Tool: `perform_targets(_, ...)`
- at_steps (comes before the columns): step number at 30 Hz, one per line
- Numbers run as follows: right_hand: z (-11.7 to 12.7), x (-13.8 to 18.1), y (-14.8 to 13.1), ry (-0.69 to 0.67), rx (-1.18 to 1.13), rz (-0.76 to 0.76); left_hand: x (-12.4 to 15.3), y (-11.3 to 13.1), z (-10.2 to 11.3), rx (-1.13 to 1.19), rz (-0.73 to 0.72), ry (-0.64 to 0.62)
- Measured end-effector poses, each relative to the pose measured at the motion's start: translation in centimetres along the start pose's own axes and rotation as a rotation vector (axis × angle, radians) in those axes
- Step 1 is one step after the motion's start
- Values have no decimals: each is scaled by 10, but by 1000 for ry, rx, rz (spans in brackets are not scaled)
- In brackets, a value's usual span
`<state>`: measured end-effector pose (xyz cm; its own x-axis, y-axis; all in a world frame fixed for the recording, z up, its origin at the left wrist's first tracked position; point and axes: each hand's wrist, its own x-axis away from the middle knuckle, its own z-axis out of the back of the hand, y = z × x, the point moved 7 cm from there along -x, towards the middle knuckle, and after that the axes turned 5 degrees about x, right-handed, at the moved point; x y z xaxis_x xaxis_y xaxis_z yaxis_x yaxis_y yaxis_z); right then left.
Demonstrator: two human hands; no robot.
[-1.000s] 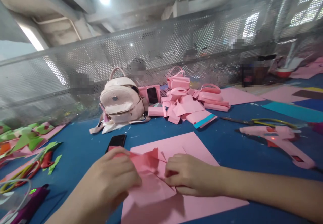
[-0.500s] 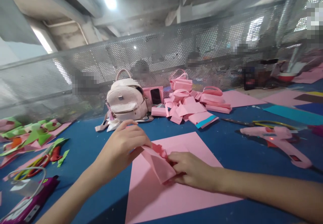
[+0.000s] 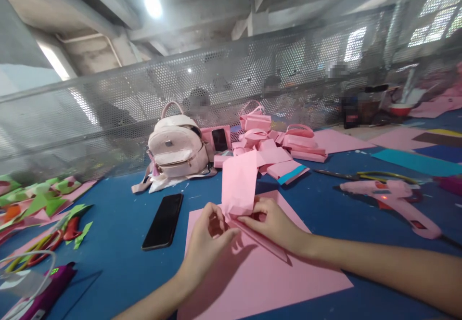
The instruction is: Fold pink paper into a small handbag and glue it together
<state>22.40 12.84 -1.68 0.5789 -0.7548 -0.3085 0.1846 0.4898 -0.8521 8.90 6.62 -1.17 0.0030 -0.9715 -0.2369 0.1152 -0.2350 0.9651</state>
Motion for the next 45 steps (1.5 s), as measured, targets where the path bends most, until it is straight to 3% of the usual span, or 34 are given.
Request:
perform_targets(4,-6,8,13,24,-50,-70,-7,-24,-18,297,189,19)
perform_targets(12,16,-24,10,170,4,5,-36,-27,-11,504,190,186)
perform_targets(16,22,-45,8,260,128,128,-53,-35,-19,612,222,140)
perform_targets(20,16,-56,17,235,183,158,-58,-44,-21,700,221,135)
perform_targets(34,15,-52,28,148,223,131,-59,-52,-19,644,210,55)
perform_targets(41,15,-52,21,179,259,237,-59,-48,-12,451,224,41)
perform_targets(45,13,-54,21,160,235,236,-61,-46,-14,454,220,21)
